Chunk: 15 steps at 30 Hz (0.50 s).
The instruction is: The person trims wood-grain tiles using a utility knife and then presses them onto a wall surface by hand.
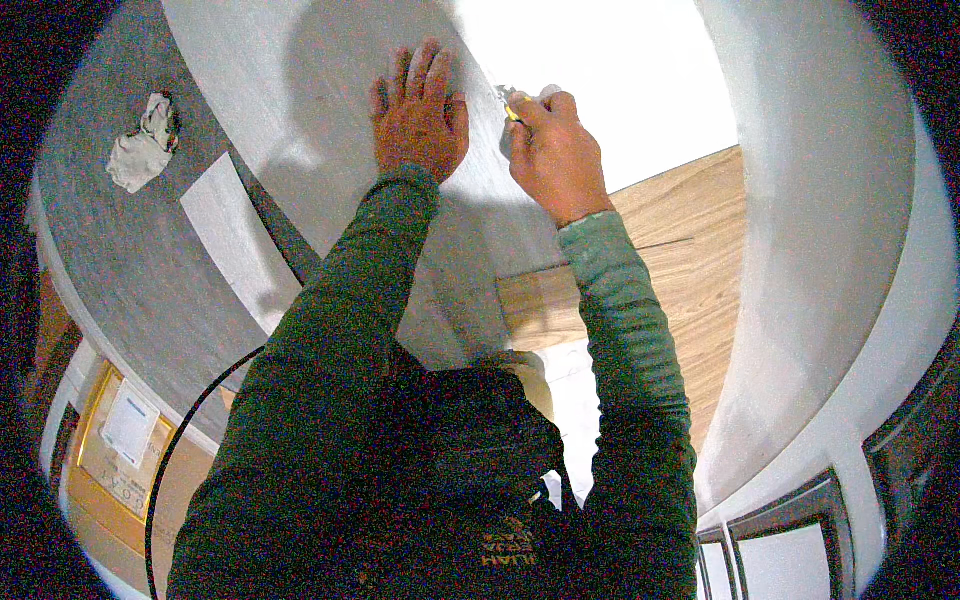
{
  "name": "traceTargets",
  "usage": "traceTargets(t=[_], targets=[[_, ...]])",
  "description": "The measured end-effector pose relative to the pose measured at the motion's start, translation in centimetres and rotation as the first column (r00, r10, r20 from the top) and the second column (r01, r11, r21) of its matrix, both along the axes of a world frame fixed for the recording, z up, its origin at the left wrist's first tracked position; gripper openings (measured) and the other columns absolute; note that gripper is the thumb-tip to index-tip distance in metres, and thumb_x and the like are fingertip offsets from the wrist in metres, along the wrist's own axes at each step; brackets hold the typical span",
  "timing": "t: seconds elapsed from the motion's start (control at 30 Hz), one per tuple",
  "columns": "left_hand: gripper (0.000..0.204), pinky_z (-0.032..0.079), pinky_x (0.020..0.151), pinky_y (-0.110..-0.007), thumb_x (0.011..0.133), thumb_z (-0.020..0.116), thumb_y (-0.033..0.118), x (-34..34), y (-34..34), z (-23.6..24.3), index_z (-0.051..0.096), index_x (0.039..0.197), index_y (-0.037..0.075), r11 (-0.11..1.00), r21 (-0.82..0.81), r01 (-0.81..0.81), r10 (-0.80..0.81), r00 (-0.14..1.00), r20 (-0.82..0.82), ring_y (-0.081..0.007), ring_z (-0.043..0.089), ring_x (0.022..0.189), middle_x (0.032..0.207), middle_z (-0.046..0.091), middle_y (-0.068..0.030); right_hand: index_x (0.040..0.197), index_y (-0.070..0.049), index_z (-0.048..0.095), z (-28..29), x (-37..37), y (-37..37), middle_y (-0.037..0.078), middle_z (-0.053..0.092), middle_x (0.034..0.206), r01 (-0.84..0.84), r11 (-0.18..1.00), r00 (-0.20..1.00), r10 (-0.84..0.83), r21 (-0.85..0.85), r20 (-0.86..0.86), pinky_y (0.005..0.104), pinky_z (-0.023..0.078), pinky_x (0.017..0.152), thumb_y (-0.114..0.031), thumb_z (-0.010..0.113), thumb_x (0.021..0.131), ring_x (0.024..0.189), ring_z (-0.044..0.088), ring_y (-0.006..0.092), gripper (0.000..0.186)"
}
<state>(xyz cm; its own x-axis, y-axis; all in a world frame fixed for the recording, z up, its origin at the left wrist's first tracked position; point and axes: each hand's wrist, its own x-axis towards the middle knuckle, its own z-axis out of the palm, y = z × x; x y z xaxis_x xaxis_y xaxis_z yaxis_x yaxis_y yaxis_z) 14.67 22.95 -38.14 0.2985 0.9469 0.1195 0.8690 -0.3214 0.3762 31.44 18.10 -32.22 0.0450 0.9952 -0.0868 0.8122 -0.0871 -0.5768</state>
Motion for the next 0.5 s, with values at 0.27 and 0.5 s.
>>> traceTargets(t=[0.27,0.5], targets=[[0.057,0.021,0.117,-0.062,0.093,0.051,0.030,0.2,-0.1,0.1,0.041,0.147,0.016,1.000,-0.005,0.007,-0.008,1.000,-0.007,-0.0352,0.027,0.148,0.160,0.034,-0.0061,0.121,-0.010,0.067,-0.2,-0.8,2.1,0.021,0.058,0.105,0.001,1.000,0.995,0.000,-0.006,0.096,0.0472,0.058,0.073,-0.017,0.061,0.089,0.083,0.066,0.0388,0.033],[0.054,0.016,0.119,-0.059,0.096,0.047,0.030,0.1,0.1,0.6,0.042,0.147,0.014,0.999,-0.053,-0.002,0.000,1.000,-0.031,-0.0326,0.023,0.150,0.159,0.034,-0.0065,0.118,-0.009,0.069,-0.1,-1.1,4.0,0.023,0.061,0.108,0.037,0.999,0.992,-0.036,-0.008,0.120,0.0467,0.057,0.080,-0.018,0.059,0.089,0.092,0.065,0.0393,0.032]])
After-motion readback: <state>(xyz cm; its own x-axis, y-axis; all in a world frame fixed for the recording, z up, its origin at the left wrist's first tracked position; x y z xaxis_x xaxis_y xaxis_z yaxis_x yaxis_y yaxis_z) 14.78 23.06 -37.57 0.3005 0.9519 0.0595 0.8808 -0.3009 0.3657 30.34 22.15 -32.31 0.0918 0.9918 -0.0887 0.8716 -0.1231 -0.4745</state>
